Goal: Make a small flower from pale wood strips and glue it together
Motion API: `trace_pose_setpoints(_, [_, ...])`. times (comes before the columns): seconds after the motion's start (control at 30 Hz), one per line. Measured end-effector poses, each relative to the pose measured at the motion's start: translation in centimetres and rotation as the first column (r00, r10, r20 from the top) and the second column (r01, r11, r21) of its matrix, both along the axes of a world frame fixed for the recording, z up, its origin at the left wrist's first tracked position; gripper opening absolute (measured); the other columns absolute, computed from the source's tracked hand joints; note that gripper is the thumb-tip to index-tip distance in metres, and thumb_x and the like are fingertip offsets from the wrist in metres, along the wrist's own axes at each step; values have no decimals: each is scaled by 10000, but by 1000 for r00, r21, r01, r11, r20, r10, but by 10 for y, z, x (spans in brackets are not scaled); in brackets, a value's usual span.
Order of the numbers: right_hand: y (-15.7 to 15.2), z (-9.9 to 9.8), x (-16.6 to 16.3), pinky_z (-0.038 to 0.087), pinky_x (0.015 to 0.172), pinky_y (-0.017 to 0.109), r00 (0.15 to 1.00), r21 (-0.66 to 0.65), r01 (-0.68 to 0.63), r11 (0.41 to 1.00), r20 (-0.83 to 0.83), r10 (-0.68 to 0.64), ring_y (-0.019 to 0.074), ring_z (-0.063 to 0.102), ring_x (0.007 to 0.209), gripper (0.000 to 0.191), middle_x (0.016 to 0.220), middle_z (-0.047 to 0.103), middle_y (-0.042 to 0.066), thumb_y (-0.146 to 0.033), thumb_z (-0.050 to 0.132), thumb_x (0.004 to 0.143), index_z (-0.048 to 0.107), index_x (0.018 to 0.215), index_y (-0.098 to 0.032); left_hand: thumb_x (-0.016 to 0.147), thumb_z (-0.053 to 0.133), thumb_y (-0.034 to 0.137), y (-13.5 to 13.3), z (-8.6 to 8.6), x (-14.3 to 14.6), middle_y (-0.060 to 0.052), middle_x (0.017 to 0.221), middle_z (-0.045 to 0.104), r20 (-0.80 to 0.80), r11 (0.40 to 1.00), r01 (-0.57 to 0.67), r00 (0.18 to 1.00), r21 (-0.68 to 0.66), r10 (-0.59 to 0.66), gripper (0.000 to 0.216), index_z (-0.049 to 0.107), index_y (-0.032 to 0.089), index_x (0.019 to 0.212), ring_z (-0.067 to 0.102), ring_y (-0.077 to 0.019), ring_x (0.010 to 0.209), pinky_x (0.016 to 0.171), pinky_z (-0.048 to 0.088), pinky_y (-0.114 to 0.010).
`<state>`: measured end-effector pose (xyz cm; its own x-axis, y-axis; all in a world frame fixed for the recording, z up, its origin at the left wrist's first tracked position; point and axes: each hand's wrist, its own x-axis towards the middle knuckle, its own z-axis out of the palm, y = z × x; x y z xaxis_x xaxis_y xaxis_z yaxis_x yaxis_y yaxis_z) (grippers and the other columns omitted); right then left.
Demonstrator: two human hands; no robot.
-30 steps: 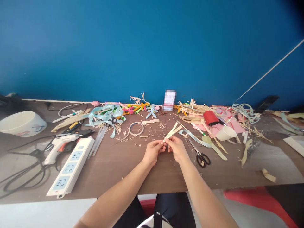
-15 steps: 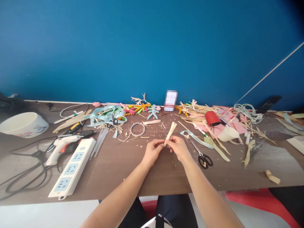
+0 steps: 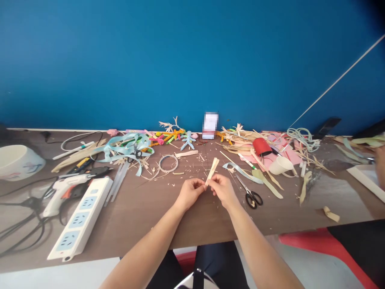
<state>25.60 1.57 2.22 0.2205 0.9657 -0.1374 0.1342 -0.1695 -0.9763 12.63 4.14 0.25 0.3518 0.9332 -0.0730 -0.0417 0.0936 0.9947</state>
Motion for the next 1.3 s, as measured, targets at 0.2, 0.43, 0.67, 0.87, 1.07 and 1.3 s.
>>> trace_pose_setpoints(0.2, [-4,3,3,297,364,184,998,-19,-2,1000,-55,1,64,374,371,168,429,437,-60,-309,569,639,503,572,-170,603,646,267,-4,1,6,-8,574,588,19,998,51,999,-31,-50,138,626,130,612,456,-84,512,510,328,-196])
trace_pose_setpoints(0.43, [-26,6,69,403,555,268,830,58,113,992,543,-126,168,559,625,217,705,618,31,-376,532,688,586,789,-191,544,705,245,4,12,1,31,540,487,357,895,62,927,-442,112,196,572,126,624,378,-32,440,377,218,-157])
trace_pose_setpoints(0.67, [-71,-22,137,388,560,273,399,-157,238,958,916,51,204,579,743,145,813,614,52,-329,513,691,543,778,-217,538,711,195,26,15,-2,30,599,497,433,846,73,880,-528,194,214,570,128,684,417,-24,472,385,258,-136])
trace_pose_setpoints(0.87, [-74,-20,135,397,573,277,383,-290,240,926,905,184,205,595,743,198,862,621,61,-365,485,703,574,818,-231,570,698,222,34,-2,-9,40,558,457,506,905,46,841,-424,194,200,548,121,656,399,-27,471,396,269,-134])
trace_pose_setpoints(1.07, [-72,-3,150,375,531,278,412,-425,275,862,863,294,227,604,681,112,747,648,39,-318,498,652,570,684,-238,594,685,224,32,3,-15,33,567,459,552,921,57,814,-386,181,201,519,120,641,416,-35,488,415,300,-136])
trace_pose_setpoints(1.3, [-82,11,103,400,471,236,923,-217,20,976,378,66,175,571,603,216,684,611,31,-359,564,636,553,776,-195,633,664,177,29,8,-15,30,622,463,691,886,211,707,-413,154,175,500,126,666,431,-35,513,424,321,-133])
